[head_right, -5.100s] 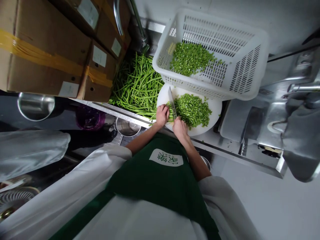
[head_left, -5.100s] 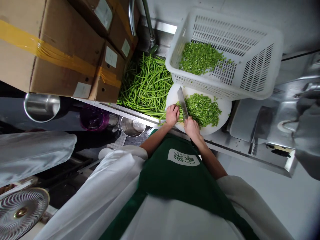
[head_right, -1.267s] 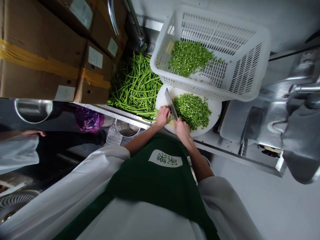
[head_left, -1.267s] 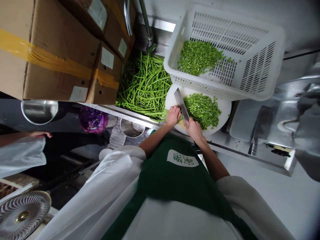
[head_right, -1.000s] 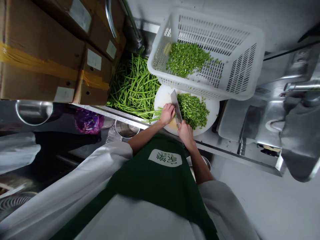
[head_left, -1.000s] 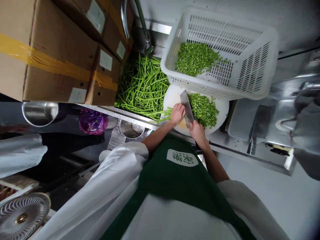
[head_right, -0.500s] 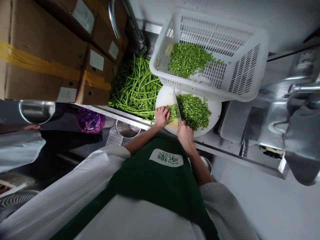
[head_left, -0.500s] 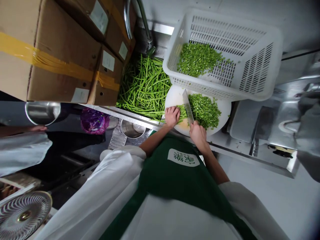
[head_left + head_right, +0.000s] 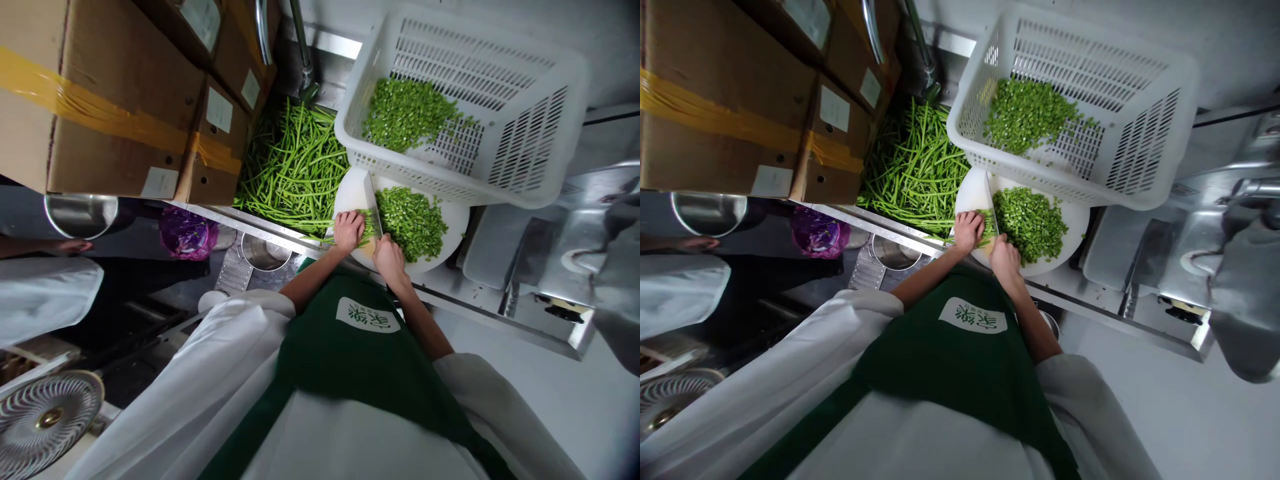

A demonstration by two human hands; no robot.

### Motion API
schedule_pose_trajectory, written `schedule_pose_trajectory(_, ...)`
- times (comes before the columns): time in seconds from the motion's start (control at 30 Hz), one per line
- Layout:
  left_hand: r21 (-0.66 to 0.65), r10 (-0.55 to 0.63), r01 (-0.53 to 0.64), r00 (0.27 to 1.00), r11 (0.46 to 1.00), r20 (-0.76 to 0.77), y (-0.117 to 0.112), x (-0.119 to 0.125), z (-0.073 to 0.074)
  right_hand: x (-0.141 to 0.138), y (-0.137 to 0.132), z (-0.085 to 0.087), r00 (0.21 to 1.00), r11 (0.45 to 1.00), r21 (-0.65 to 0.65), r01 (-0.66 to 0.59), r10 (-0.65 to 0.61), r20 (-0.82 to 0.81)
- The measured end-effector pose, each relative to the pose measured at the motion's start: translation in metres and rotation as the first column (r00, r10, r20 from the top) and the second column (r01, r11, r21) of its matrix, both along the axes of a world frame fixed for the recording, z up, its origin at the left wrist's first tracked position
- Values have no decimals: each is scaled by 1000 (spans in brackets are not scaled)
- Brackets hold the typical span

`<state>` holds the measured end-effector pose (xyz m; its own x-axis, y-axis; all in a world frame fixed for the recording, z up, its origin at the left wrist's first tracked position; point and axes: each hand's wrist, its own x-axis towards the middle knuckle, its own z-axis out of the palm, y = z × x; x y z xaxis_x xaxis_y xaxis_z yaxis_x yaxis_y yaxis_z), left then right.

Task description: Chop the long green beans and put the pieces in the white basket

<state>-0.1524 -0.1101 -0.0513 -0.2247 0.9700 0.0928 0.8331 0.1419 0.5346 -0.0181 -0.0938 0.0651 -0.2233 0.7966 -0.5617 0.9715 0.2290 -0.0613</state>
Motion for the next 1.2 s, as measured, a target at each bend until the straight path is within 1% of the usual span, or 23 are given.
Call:
schedule_pose_trajectory(0.1,6,5,-5,1000,1000,-11,-1,0,-1,6,0,7,1000,1000,3,-19,19,-2)
schedule_pose_trajectory(0.2,19,9,-9,1000,1000,-23,0,0,-3,15,-7,18,999,999,6,-36,36,-9)
schedule_pose_trajectory(0.27,14,12,-12,1000,1000,-15,0,1,-4,16,-11,19,999,999,-12,-42,41,-16)
schedule_pose_trajectory(0.37,1,18,-18,1000,1000,-4,1,1,-3,8,-10,11,999,999,-33,-28,27,-23)
schedule_pose_trajectory(0.53,10,53,-53,999,999,0,1,1,1,-4,1,-6,999,1000,-15,4,-5,-40)
schedule_pose_trajectory(0.6,42,54,-54,999,998,2,1,1,3,-2,3,-8,999,1000,-16,4,-5,-53)
schedule_pose_trajectory(0.67,65,30,-30,1000,997,9,2,1,5,2,5,-8,998,1000,-14,2,-3,-62)
schedule_pose_trajectory(0.8,60,5,-8,999,998,47,4,-2,9,8,6,-8,997,1000,-6,-3,3,-71)
schedule_pose_trajectory(0.93,104,102,-108,993,989,60,-3,-10,13,7,6,-9,997,1000,9,-8,9,-83)
schedule_pose_trajectory(1.0,107,121,-125,992,986,45,-10,-13,12,6,6,-10,997,1000,7,-8,9,-80)
schedule_pose_trajectory(1.07,93,106,-108,994,990,26,-15,-14,7,5,6,-8,997,1000,3,-6,6,-77)
schedule_pose_trajectory(1.2,79,154,-154,988,985,1,-17,-10,-5,3,4,3,998,1000,2,-13,13,-60)
